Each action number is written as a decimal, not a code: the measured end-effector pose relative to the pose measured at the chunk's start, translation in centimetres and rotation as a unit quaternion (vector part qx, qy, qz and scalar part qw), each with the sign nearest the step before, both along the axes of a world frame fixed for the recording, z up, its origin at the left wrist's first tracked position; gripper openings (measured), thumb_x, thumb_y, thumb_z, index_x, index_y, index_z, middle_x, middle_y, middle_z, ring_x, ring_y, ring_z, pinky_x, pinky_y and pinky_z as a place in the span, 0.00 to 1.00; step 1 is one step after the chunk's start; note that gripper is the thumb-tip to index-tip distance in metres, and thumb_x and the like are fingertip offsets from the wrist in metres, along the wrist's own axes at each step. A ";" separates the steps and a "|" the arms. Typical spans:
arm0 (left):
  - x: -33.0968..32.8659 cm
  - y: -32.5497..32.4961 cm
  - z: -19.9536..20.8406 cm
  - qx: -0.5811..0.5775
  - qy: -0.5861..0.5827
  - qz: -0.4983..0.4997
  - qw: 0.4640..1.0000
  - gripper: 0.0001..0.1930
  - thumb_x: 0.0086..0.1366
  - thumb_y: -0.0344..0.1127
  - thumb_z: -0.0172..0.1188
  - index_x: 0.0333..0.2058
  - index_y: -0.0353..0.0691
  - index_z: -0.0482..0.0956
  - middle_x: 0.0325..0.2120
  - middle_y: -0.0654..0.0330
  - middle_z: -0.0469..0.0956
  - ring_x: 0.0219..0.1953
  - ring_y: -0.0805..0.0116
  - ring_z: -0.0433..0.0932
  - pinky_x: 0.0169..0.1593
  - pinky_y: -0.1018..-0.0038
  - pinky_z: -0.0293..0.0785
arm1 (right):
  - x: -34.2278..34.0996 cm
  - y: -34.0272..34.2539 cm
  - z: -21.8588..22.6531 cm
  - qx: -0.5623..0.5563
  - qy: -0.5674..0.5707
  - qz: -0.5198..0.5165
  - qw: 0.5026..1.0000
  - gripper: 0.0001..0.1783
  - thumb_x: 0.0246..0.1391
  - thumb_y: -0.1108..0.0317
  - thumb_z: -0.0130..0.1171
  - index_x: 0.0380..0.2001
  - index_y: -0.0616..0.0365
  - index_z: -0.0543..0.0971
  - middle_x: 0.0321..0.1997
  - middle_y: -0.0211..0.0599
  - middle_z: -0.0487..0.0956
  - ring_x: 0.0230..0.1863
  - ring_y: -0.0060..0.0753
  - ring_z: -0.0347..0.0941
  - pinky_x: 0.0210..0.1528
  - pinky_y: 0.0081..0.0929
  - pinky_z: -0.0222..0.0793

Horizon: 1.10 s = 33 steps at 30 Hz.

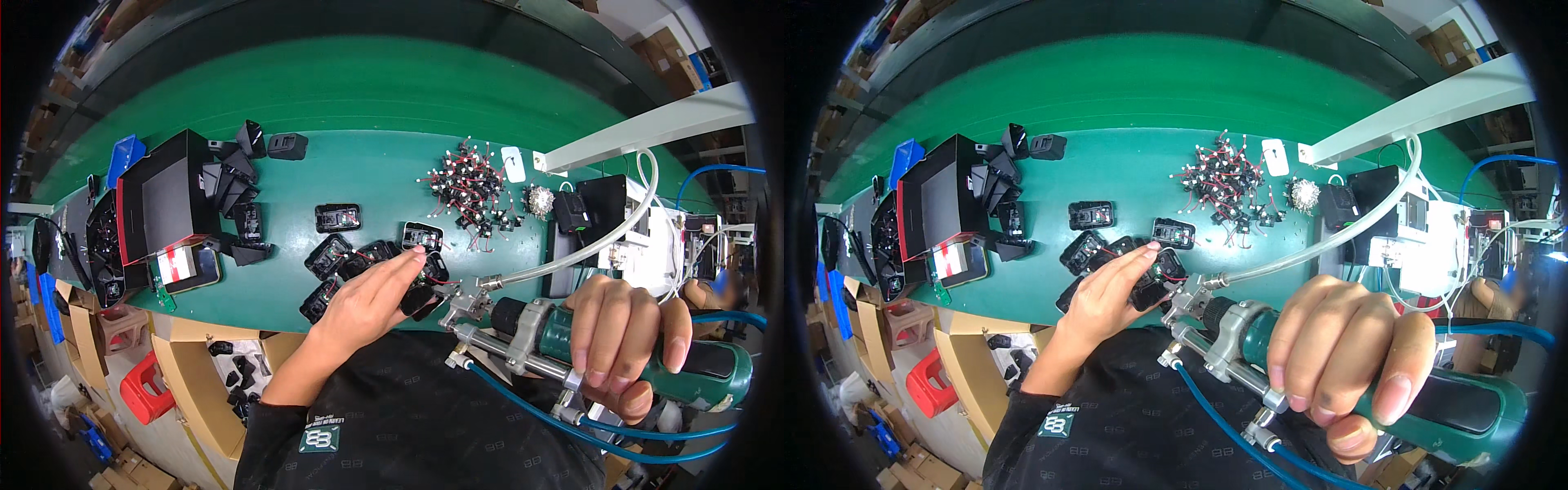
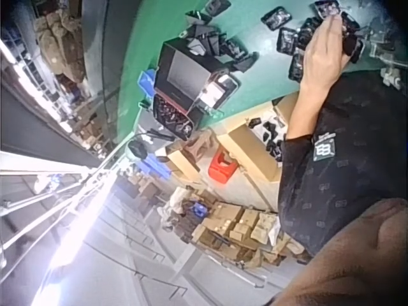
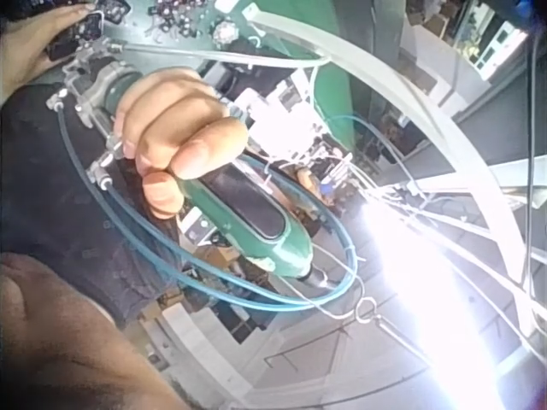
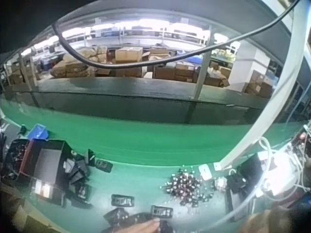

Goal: The person assembles an electronic device by securing internal components and wiring into an electronic housing with a pneumatic screwdriver.

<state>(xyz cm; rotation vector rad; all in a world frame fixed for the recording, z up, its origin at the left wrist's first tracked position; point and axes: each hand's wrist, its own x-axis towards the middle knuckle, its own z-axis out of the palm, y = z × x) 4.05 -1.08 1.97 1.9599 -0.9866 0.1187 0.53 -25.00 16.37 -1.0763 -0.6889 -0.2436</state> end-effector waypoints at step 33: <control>-0.3 1.0 -0.8 0.018 0.139 0.019 0.990 0.34 0.45 0.29 0.76 0.54 0.38 0.73 0.50 0.54 0.80 0.50 0.59 0.82 0.52 0.70 0.78 | -0.3 -1.8 1.8 0.032 -0.046 0.041 0.998 0.19 0.53 0.73 0.65 0.47 0.48 0.72 0.29 0.28 0.78 0.28 0.23 0.76 0.30 0.21 0.78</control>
